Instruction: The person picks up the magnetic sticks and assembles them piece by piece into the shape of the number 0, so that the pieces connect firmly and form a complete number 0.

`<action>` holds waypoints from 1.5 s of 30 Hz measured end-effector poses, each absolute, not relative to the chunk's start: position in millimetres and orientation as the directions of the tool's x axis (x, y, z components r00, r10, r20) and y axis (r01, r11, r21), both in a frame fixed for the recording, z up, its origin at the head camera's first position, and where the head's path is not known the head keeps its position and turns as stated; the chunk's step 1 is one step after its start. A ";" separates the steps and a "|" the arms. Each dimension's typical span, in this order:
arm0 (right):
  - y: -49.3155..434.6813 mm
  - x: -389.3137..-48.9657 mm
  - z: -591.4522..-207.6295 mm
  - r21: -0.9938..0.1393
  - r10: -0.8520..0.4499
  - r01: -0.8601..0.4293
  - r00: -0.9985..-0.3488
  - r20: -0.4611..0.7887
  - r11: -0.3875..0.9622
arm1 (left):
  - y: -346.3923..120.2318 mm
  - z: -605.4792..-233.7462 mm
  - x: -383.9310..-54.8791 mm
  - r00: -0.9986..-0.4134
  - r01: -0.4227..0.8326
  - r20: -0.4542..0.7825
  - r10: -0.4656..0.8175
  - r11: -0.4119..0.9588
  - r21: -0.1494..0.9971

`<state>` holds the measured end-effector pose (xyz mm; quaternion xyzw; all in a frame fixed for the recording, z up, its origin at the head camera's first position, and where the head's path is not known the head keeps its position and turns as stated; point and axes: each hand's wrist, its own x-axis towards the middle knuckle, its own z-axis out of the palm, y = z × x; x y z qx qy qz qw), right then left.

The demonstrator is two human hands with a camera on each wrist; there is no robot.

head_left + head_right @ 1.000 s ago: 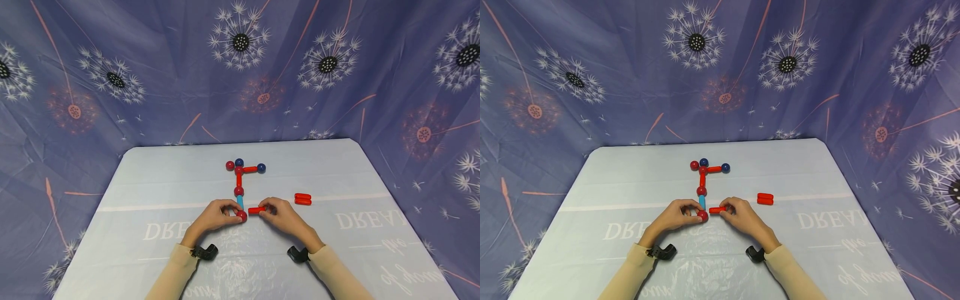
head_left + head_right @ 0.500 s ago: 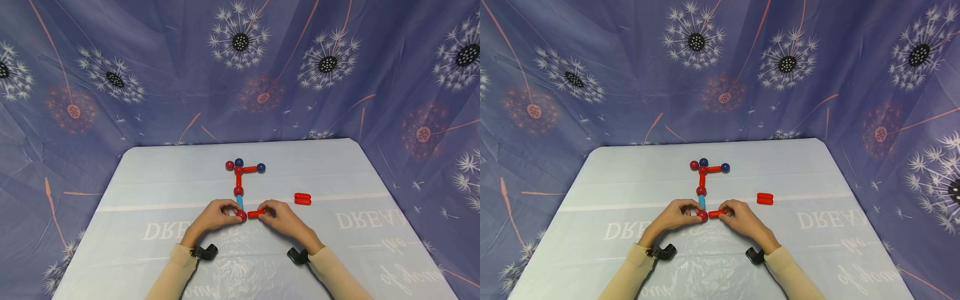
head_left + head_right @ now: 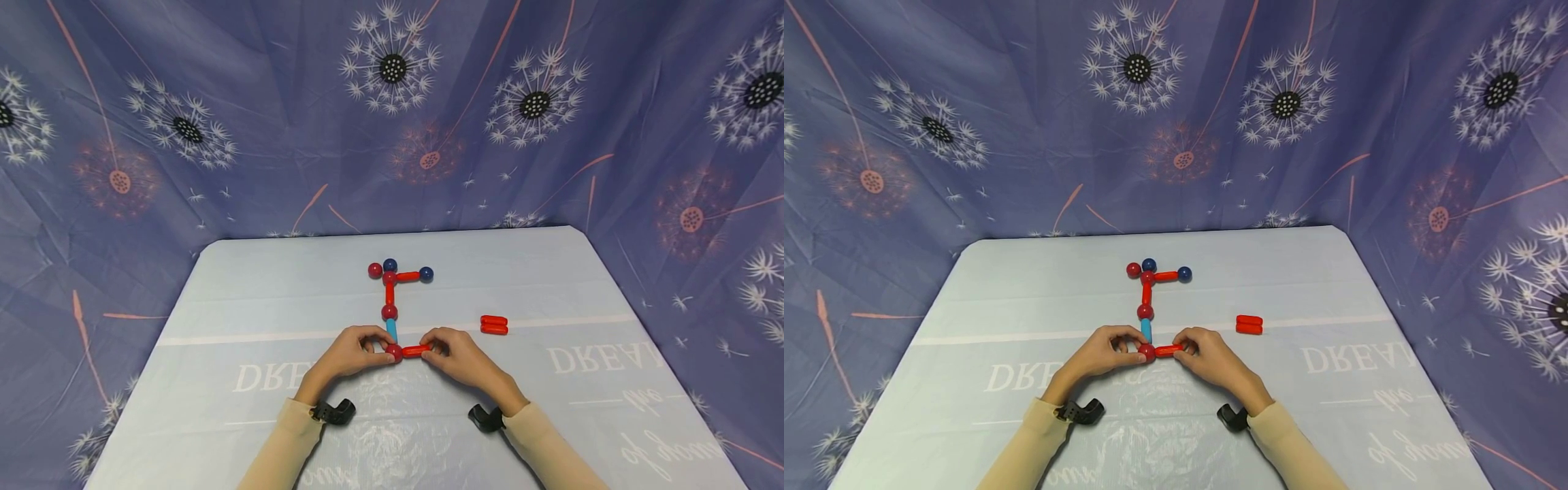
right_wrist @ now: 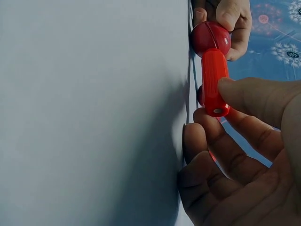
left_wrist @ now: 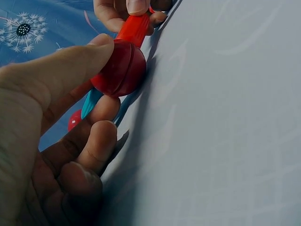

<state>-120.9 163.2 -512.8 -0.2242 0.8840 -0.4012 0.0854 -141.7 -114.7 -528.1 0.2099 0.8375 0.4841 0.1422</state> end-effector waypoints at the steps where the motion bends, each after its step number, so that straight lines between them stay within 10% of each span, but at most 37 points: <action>1: 163.7 -121.6 -513.0 -0.745 -0.470 -0.333 -0.882 0.030 0.578 | -114.9 -528.3 -141.7 -0.872 0.214 -0.034 0.489 0.443 0.871; 24: 145.4 -213.5 -466.7 -0.668 -0.602 -0.462 -0.798 0.026 0.583 | -115.9 -526.7 -143.8 -0.867 0.218 -0.037 0.498 0.444 0.869; 45: 105.6 -299.9 -487.1 -0.662 -0.416 -0.344 -0.908 0.052 0.667 | -117.8 -528.0 -142.3 -0.870 0.201 -0.031 0.492 0.411 0.889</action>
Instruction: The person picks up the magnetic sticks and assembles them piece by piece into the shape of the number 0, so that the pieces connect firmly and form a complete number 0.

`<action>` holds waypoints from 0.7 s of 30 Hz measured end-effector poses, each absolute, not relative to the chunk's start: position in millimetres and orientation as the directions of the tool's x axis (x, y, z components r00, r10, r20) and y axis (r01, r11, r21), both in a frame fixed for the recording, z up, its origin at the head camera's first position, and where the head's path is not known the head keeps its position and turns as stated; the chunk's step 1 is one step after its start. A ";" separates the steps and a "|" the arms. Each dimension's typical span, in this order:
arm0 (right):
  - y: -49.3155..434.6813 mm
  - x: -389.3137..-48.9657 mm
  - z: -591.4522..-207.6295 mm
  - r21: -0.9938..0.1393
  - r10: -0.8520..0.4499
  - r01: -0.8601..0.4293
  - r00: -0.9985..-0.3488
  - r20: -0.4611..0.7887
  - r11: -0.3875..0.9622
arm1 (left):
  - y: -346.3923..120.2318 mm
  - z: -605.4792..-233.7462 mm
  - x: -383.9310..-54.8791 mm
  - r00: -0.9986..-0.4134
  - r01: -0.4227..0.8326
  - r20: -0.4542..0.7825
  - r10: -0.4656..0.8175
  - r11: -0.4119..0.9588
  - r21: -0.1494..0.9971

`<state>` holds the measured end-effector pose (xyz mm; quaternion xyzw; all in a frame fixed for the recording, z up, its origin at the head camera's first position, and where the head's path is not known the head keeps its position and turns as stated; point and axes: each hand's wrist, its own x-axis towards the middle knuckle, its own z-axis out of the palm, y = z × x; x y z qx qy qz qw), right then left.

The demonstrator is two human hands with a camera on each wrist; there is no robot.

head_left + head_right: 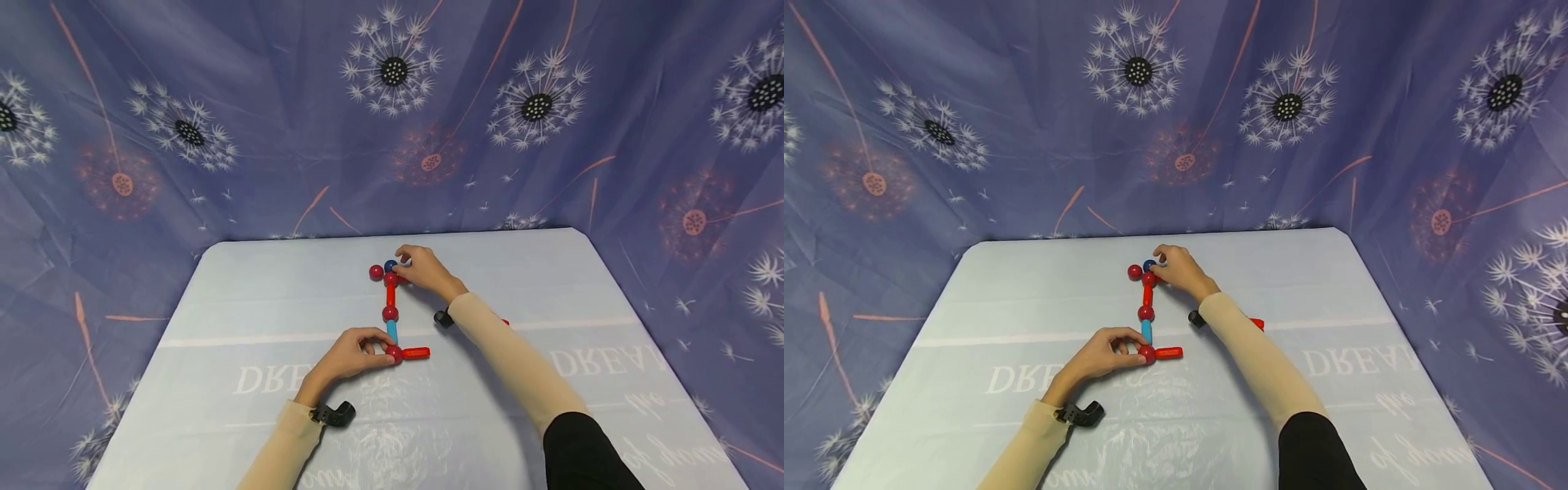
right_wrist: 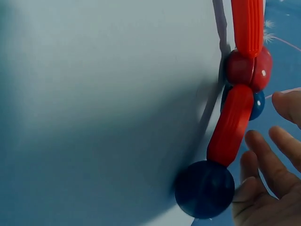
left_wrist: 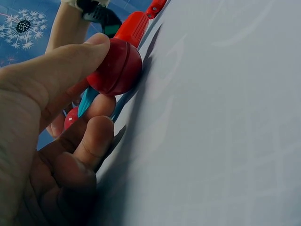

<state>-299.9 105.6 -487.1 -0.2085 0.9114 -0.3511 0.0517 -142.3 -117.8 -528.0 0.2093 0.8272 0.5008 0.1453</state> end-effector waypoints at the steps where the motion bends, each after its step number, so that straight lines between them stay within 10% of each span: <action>1: 104.0 -301.9 -487.9 -0.657 -0.417 -0.344 -0.908 0.050 0.671 | -117.7 -528.2 -142.1 -0.871 0.201 -0.029 0.491 0.410 0.890; 21: 95.3 -313.3 -494.3 -0.634 -0.337 -0.234 -0.940 -0.046 0.737 | -115.3 -531.3 -142.4 -0.882 0.198 -0.025 0.470 0.418 0.886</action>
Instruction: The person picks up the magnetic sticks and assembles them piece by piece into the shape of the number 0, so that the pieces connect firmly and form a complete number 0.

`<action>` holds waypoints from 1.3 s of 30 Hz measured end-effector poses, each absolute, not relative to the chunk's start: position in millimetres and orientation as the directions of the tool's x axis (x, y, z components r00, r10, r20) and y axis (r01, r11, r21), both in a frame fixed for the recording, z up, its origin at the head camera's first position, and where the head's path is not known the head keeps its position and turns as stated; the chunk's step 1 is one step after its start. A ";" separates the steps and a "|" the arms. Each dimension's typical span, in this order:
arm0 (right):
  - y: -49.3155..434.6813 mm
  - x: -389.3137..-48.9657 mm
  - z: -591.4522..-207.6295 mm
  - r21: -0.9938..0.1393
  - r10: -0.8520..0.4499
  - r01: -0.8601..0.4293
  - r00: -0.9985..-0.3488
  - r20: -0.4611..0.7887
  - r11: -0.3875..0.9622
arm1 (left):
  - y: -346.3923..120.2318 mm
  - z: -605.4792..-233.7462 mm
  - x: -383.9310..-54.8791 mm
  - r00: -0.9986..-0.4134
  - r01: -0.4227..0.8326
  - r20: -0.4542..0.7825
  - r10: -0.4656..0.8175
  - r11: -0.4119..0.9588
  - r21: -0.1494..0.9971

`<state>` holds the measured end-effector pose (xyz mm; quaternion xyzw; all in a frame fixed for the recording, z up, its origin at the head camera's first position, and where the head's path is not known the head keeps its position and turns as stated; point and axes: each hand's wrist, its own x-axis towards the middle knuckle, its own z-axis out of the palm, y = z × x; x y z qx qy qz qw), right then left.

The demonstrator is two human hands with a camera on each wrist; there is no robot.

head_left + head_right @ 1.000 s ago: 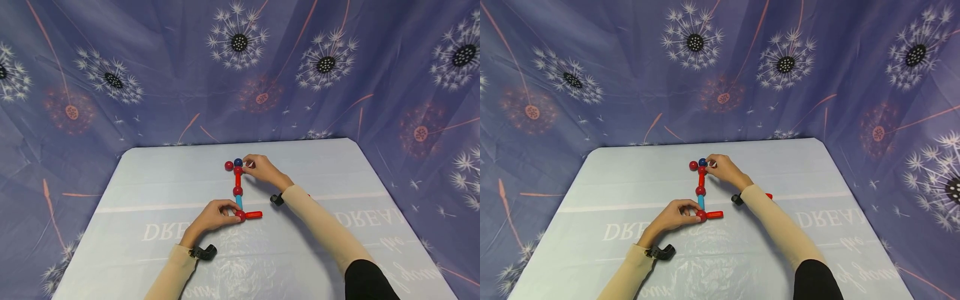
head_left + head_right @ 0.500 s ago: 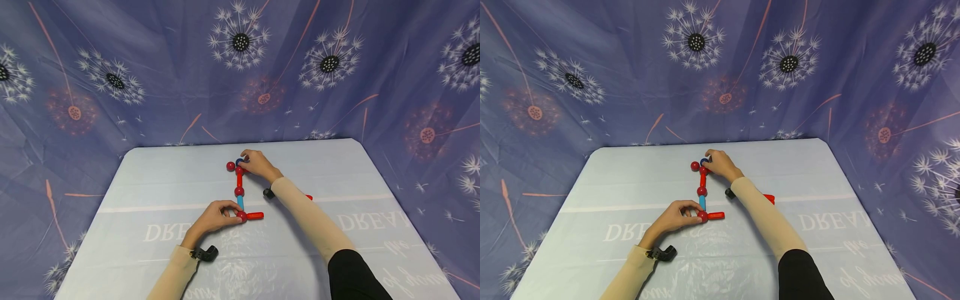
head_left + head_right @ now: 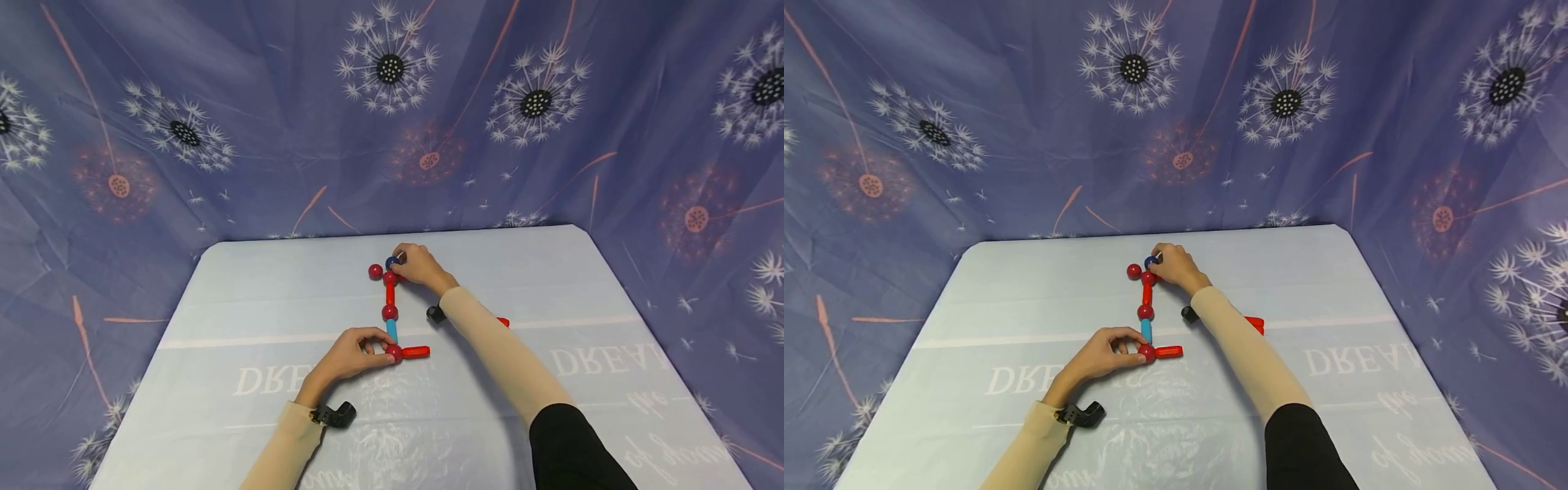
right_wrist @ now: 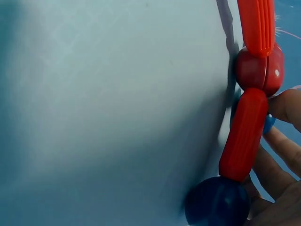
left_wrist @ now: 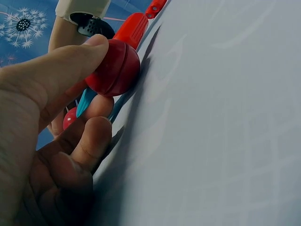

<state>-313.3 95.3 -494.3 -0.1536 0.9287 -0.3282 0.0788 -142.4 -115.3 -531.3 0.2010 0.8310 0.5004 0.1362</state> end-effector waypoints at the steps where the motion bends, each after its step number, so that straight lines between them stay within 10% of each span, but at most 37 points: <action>1: 96.1 -313.6 -494.4 -0.636 -0.334 -0.232 -0.942 -0.042 0.736 | -115.4 -531.6 -142.2 -0.883 0.196 -0.026 0.468 0.420 0.886; 39: 171.5 -218.2 -499.6 -0.843 -0.189 -0.248 -0.966 0.177 0.478 | -100.1 -533.0 -149.9 -0.948 0.163 0.021 0.317 0.427 0.889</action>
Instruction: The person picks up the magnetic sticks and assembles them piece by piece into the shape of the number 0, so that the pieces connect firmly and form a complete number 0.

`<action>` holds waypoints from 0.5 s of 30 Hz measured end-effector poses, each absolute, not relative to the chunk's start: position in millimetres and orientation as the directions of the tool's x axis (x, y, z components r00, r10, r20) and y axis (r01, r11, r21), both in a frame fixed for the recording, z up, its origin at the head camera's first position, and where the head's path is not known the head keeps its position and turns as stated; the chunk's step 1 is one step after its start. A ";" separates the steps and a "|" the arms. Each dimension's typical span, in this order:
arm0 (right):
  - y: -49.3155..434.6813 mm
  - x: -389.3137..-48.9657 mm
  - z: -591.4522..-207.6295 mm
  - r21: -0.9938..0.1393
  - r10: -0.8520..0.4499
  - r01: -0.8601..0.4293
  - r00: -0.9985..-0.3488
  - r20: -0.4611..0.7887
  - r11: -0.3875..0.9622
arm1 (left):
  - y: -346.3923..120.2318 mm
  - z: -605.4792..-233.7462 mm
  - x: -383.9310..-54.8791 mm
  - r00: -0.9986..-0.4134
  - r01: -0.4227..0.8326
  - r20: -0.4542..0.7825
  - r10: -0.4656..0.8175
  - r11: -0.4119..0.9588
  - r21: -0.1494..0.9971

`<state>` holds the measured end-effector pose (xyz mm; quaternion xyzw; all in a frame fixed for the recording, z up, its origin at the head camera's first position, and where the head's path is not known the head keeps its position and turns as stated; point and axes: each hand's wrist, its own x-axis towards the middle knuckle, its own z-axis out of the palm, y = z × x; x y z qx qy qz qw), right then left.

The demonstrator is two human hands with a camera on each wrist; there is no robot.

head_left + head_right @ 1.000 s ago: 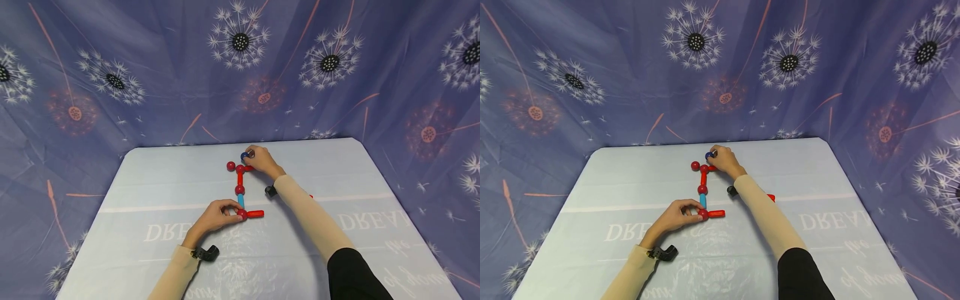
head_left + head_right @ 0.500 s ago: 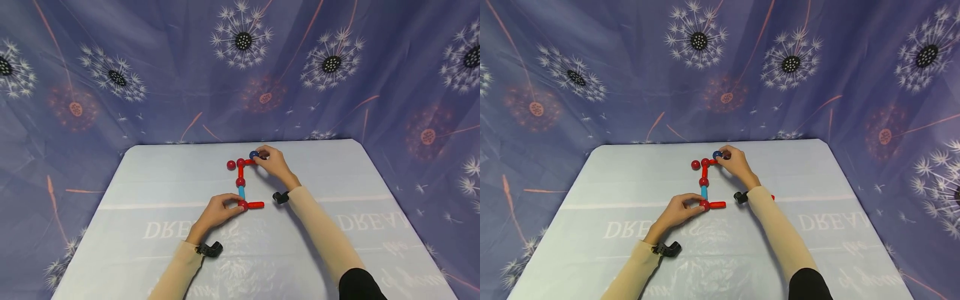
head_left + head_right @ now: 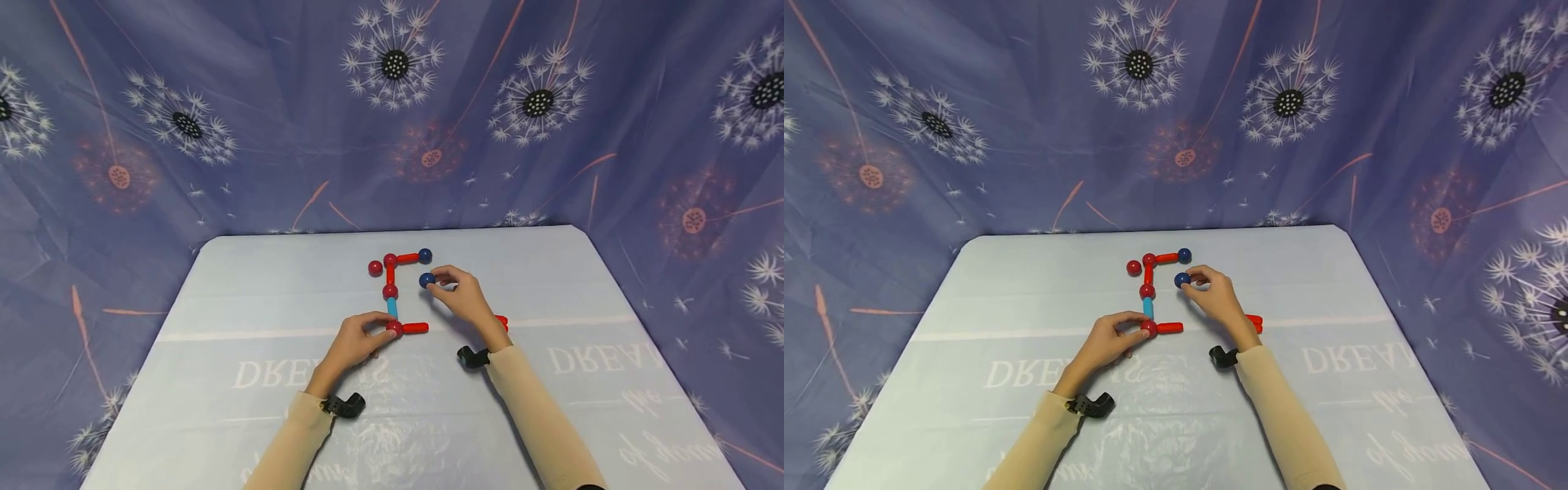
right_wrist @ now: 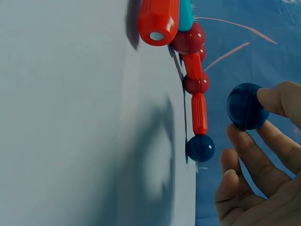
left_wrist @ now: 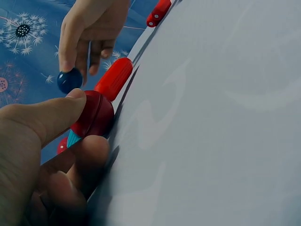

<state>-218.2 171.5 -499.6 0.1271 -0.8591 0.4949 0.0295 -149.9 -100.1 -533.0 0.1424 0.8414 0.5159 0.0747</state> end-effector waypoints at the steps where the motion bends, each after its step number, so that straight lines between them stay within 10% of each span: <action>1: 173.2 -215.2 -499.7 -0.843 -0.186 -0.246 -0.967 0.177 0.478 | -100.1 -533.0 -149.8 -0.949 0.160 0.020 0.315 0.425 0.891; 15: 192.7 -182.9 -503.5 -0.830 -0.215 -0.220 -0.969 0.124 0.513 | -99.0 -534.0 -150.0 -0.952 0.125 0.000 0.306 0.390 0.912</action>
